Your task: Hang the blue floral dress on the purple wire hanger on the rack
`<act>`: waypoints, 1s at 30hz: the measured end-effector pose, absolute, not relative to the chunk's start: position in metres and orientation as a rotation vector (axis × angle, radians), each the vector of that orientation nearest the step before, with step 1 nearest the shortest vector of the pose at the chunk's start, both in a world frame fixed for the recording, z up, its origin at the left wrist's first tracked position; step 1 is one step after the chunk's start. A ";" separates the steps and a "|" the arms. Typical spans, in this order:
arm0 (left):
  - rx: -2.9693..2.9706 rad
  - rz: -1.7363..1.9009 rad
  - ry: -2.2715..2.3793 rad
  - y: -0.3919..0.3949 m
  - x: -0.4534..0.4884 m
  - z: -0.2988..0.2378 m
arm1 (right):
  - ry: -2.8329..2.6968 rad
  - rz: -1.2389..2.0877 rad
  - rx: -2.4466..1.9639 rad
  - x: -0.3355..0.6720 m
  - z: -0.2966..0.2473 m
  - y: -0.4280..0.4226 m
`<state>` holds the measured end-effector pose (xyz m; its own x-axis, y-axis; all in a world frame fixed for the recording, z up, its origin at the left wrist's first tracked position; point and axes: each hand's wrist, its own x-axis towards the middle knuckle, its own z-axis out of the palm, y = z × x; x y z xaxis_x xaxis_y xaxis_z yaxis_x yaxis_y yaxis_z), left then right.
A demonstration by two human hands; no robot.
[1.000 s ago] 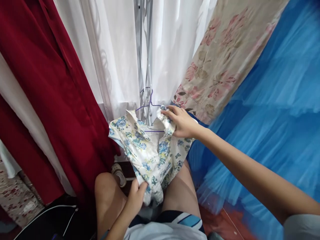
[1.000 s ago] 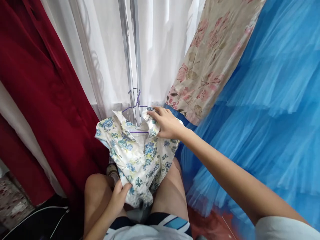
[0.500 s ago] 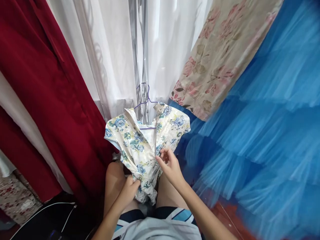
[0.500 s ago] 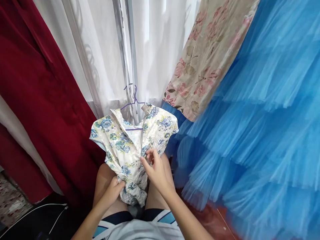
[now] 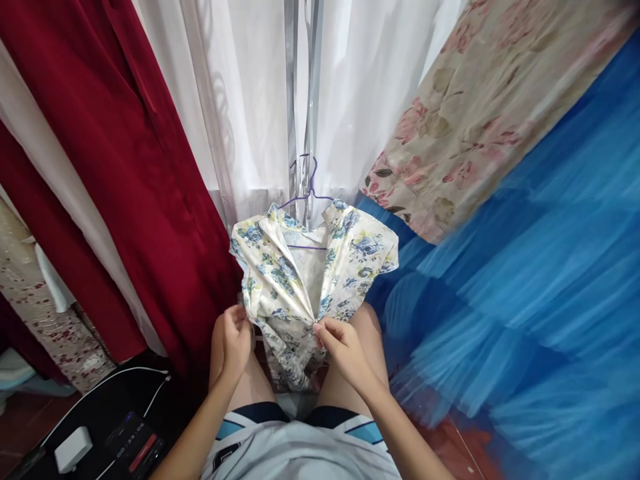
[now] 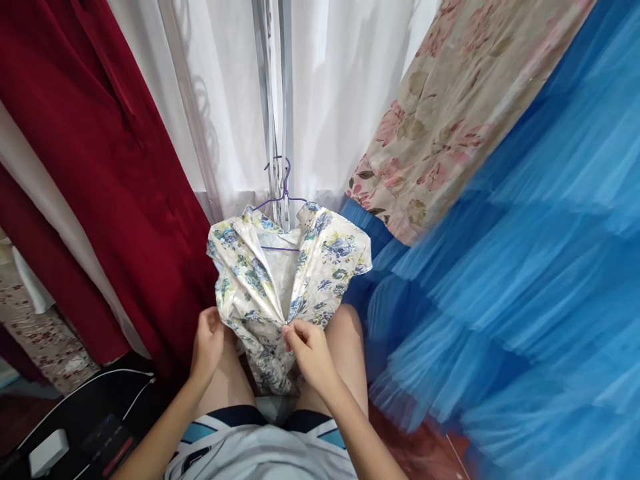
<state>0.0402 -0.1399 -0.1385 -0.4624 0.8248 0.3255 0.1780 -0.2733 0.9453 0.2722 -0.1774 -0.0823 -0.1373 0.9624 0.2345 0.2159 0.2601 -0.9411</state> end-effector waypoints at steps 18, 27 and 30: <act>2.037 1.121 1.310 -0.170 0.134 -0.124 | -1.133 1.401 -1.062 0.282 -0.052 -0.153; 2.551 0.530 1.426 -0.174 0.147 -0.101 | -1.195 1.152 -0.942 0.285 0.086 -0.049; 2.473 0.599 1.317 -0.164 0.132 -0.098 | -1.243 1.045 -0.884 0.273 0.089 -0.052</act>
<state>0.1323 -0.1638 -0.0975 0.4998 0.8354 0.2285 0.7212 -0.5475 0.4243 0.2734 -0.0515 0.0887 0.0173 0.9532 0.3019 -0.1337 0.3014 -0.9441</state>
